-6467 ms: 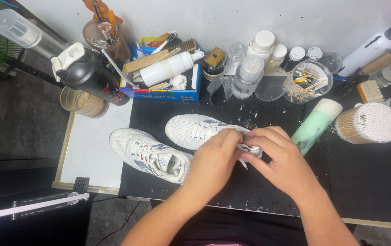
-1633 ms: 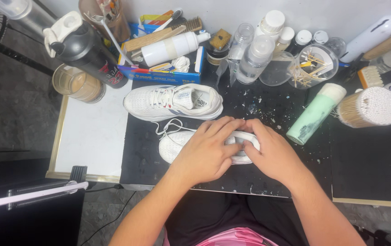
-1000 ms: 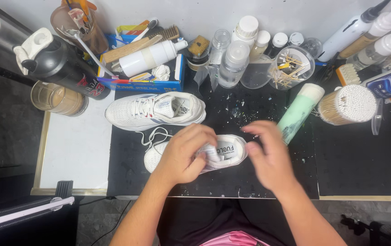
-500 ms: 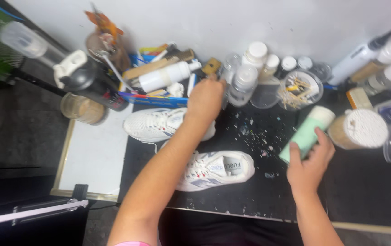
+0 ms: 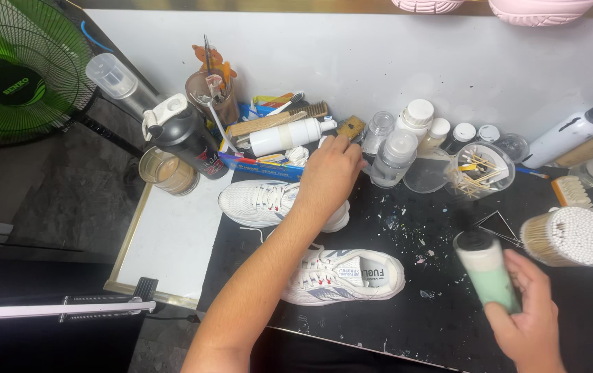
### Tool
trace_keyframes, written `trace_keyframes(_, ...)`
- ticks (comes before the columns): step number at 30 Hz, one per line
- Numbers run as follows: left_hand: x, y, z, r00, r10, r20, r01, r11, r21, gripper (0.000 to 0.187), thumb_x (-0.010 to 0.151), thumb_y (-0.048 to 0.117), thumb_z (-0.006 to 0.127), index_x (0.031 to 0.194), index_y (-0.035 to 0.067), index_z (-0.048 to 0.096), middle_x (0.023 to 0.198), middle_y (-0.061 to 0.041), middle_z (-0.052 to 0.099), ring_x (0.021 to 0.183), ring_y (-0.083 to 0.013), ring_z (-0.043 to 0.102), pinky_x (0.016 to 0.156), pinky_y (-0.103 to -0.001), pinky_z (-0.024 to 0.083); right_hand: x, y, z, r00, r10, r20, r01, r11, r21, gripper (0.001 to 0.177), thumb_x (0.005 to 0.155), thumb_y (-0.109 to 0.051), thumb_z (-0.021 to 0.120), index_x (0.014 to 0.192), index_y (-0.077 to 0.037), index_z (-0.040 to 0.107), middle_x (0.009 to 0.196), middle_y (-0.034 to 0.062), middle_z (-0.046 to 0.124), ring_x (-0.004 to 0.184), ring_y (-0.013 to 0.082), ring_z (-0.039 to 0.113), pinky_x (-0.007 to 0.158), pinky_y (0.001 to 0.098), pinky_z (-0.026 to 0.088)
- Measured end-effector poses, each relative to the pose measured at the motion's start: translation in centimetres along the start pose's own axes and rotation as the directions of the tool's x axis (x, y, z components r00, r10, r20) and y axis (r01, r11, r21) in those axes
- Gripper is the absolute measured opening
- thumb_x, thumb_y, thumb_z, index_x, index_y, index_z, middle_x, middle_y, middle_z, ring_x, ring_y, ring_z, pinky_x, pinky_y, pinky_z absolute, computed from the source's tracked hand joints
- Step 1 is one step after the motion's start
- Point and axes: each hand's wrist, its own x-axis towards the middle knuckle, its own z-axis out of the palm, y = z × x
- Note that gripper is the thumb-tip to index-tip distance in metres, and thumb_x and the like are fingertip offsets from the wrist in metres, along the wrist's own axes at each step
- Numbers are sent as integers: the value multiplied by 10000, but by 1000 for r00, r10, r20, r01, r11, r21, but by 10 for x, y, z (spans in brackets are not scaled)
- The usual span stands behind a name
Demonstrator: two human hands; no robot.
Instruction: The person cleans a pink sneaker and a pair of white sneakers using a handheld air blower and a plastic bag to direct airflow. They repeatedly blow into the shoes' openings and laces, then wipe the surfaces with a cloth. The shoes are placed on a workbench surrounded by cleaning supplies.
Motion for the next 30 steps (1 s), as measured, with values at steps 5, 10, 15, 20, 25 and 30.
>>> trace_keyframes(5, 6, 4, -13, 999, -2, -55, 2, 1000, 10, 157, 863, 173, 750, 912, 54, 660, 936, -113, 627, 917, -315, 611, 747, -442, 515, 9, -8, -27, 921, 292, 259, -143, 870, -473, 767, 659, -130, 746, 1405, -220, 595, 1249, 56, 673, 1112, 236, 649, 899, 387, 561)
trace_keyframes(10, 0, 16, -48, 990, -39, -132, 35, 999, -29, 135, 915, 170, 726, 942, 61, 651, 935, -97, 621, 905, -315, 616, 768, -446, 514, 16, -24, -20, 925, 180, 335, 11, 868, -497, 730, 661, -157, 754, 1366, -222, 573, 1286, 60, 643, 1195, 265, 580, 1028, 414, 469)
trace_keyframes(15, -34, 56, -80, 986, -90, -140, 37, 939, -341, 134, 960, 164, 722, 991, 47, 663, 931, -105, 649, 876, -314, 663, 761, -407, 535, 29, -42, 5, 985, -40, 166, 67, 985, -157, 765, 761, -186, 763, 1451, -38, 469, 1414, 178, 576, 1331, 290, 514, 1099, 448, 394)
trace_keyframes(20, -66, 94, -76, 973, -230, 24, 193, 748, -635, 139, 954, 168, 738, 991, 42, 693, 896, -95, 692, 779, -242, 727, 676, -327, 572, 32, -41, 34, 972, -73, 224, -91, 760, 643, 686, 867, -108, 720, 1479, 8, 432, 1367, 186, 595, 1208, 251, 611, 1056, 405, 466)
trace_keyframes(25, -89, 95, -65, 937, -288, 199, 342, 638, -690, 367, 931, 313, 766, 1171, 58, 654, 1012, -92, 717, 887, -230, 748, 753, -315, 587, 26, -24, 47, 976, 110, 188, -209, 711, 671, 235, 982, -11, 665, 1195, 88, 668, 1009, 162, 729, 888, 199, 692, 838, 345, 567)
trace_keyframes(30, -119, 78, -83, 992, 80, 101, -8, 819, -574, 973, 671, 538, 886, 1417, 49, 496, 1368, -167, 607, 1287, -365, 604, 1115, -462, 454, 39, -5, 51, 970, 222, 97, -233, 746, 624, 203, 989, -49, 649, 1167, 44, 669, 929, 112, 704, 771, 143, 638, 715, 284, 538)
